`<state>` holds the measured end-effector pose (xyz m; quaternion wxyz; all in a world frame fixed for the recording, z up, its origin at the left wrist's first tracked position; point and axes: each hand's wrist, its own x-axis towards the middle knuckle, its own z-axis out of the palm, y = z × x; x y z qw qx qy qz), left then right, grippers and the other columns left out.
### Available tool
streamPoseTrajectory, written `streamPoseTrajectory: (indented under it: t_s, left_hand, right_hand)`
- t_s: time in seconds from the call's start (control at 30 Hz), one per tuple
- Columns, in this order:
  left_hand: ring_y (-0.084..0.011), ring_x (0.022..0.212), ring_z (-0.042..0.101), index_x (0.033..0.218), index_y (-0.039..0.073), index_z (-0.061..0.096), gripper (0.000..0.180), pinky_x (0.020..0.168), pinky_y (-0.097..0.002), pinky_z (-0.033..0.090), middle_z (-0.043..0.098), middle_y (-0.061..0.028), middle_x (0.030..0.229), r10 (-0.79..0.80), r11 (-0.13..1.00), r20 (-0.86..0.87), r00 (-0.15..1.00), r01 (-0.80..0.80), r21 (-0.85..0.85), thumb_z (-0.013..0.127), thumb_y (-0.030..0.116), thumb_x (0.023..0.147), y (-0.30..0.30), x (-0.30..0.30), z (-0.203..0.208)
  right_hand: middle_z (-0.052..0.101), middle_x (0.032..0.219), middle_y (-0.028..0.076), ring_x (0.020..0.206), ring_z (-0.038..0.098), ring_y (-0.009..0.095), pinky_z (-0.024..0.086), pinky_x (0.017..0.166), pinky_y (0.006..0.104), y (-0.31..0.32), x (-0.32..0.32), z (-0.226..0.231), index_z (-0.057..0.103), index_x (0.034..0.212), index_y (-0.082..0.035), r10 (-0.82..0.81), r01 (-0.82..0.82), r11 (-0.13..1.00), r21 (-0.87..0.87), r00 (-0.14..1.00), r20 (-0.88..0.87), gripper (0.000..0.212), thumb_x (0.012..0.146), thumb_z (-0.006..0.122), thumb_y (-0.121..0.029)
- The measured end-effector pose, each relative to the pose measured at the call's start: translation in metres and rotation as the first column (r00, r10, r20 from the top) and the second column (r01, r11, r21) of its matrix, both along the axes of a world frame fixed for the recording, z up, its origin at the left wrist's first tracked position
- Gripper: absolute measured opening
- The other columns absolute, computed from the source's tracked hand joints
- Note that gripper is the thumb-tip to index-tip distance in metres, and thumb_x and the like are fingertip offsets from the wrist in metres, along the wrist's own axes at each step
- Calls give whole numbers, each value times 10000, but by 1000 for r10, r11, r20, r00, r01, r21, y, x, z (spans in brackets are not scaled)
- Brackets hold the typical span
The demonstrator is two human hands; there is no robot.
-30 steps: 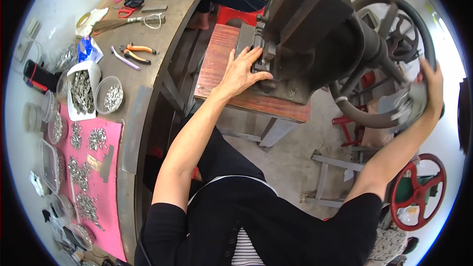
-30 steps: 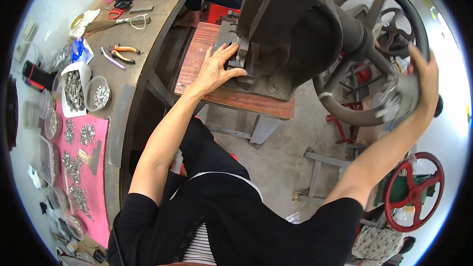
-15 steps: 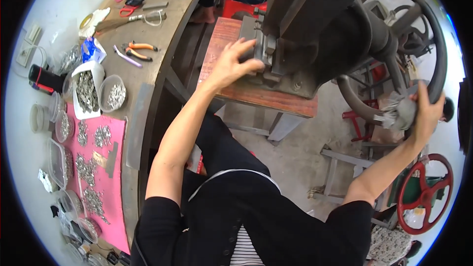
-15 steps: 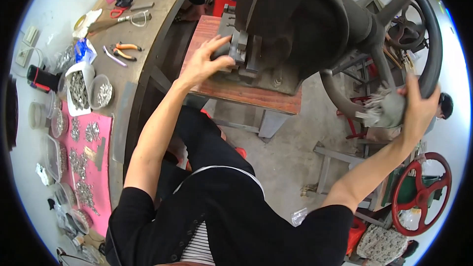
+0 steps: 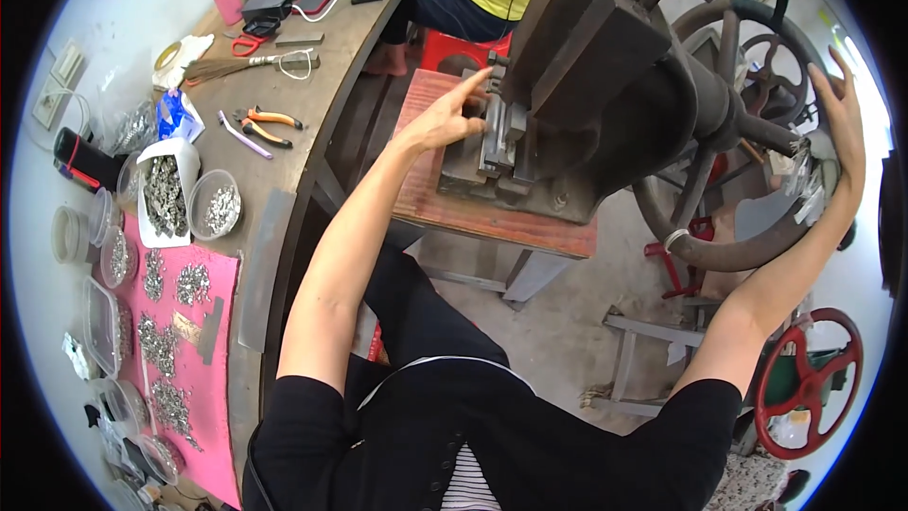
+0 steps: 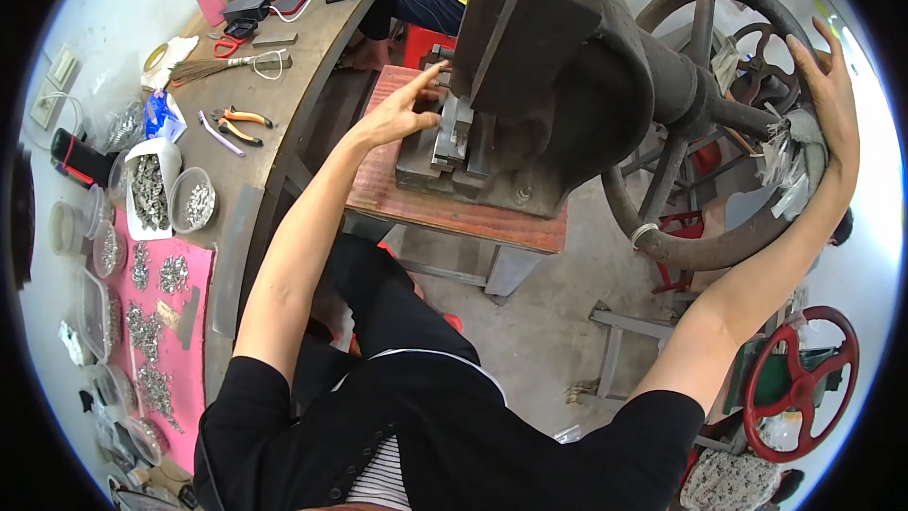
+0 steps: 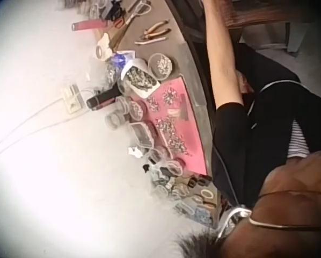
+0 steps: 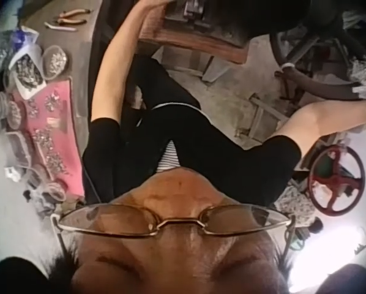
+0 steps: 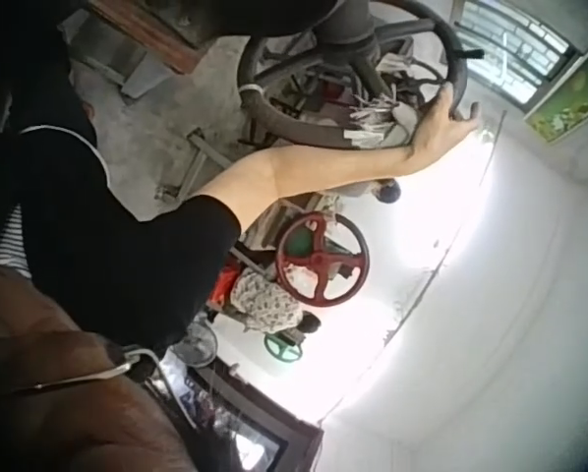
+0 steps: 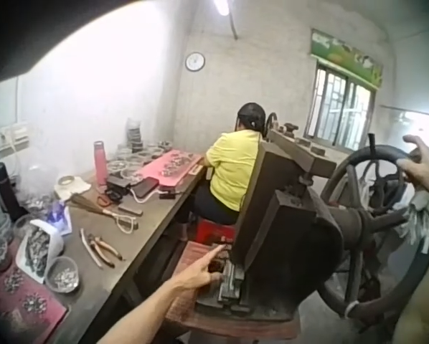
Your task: Placing small metal components into a template tray at a workstation.
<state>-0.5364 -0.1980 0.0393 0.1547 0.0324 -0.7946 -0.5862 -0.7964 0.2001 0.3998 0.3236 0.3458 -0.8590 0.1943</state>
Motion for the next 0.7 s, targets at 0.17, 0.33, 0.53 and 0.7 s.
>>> streamPoseTrajectory:
  t_s: [0.17, 0.33, 0.53, 0.7]
  left_hand:
    - [-251, 1312, 523, 1603, 90, 267, 800, 1101, -334, 397, 525, -156, 1462, -15, 995, -50, 999, 20, 96, 604, 1, 884, -9, -39, -11]
    - [-347, 1284, 503, 1531, 177, 431, 869, 1068, -443, 413, 528, -180, 1338, 52, 980, -72, 996, -65, -190, 799, 228, 745, 3, -7, -13]
    - [-288, 1143, 524, 1109, 119, 746, 348, 1055, -455, 336, 637, -61, 1131, 147, 774, -288, 946, -291, -563, 804, 282, 807, 65, 41, 8]
    - [-266, 1045, 563, 1051, 105, 738, 304, 1047, -470, 338, 669, -37, 998, 386, 650, -445, 808, -581, -489, 797, 216, 774, 74, 78, -8]
  right_hand:
    - [580, 854, 45, 829, 573, 150, 446, 758, 278, -12, 14, -2, 466, 1488, -71, 8, -11, 997, 74, 999, 32, 774, 910, 697, -531]
    - [605, 827, 53, 759, 605, 143, 444, 656, 298, 11, 2, -11, 472, 1492, -89, -1, 3, 1000, 28, 998, -59, 770, 909, 697, -539]
    - [683, 1232, 174, 1050, 660, 224, 514, 927, 355, 10, 37, -11, 515, 1463, -47, -110, 78, 990, -115, 948, -298, 611, 989, 640, -411]
    - [721, 1011, 138, 851, 686, 190, 549, 786, 294, -79, 172, -160, 665, 1149, -19, 618, -667, 667, -331, 744, -254, 245, 915, 632, 49]
